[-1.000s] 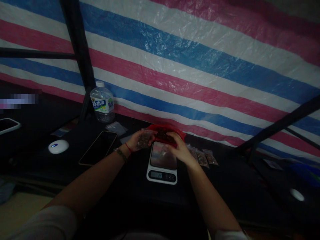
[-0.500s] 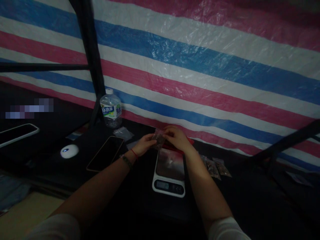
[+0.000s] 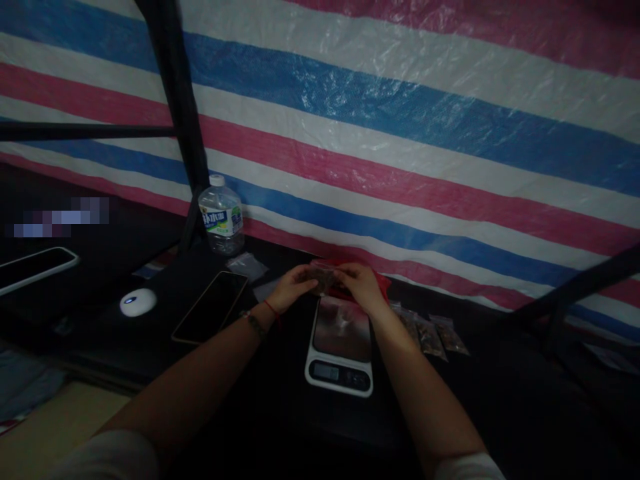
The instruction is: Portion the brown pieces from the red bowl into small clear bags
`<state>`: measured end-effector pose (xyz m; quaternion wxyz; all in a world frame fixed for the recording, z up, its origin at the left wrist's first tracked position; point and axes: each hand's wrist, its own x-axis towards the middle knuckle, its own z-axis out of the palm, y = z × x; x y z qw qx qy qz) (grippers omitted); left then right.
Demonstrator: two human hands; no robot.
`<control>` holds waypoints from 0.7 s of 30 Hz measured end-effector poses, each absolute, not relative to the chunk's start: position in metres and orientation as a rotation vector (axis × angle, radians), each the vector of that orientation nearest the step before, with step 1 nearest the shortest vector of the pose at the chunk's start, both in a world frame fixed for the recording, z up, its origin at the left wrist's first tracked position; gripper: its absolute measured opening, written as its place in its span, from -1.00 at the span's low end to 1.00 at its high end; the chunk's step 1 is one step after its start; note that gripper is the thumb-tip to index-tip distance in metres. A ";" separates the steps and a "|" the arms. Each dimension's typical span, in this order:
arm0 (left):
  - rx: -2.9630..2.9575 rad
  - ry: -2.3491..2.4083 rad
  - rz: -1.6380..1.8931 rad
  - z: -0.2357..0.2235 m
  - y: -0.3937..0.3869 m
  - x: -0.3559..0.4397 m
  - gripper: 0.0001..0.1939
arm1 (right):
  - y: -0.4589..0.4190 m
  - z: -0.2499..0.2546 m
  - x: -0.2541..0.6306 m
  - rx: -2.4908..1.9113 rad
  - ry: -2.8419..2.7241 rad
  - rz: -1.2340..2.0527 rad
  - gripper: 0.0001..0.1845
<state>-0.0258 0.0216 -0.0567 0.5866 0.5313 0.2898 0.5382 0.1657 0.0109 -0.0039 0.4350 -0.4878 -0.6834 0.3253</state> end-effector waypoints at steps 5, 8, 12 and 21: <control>1.239 0.777 1.327 -0.058 0.026 -0.029 -0.61 | 0.007 -0.008 0.156 -1.268 -1.725 0.711 -0.81; 1.206 0.820 1.350 -0.063 0.030 -0.030 -0.60 | 0.006 -0.008 0.154 -1.290 -1.740 0.659 -0.82; 1.156 0.828 1.388 -0.065 0.033 -0.029 -0.59 | 0.005 -0.006 0.154 -1.306 -1.784 0.586 -0.84; 1.196 0.905 1.365 -0.064 0.036 -0.032 -0.59 | 0.002 -0.005 0.154 -1.277 -1.837 0.630 -0.84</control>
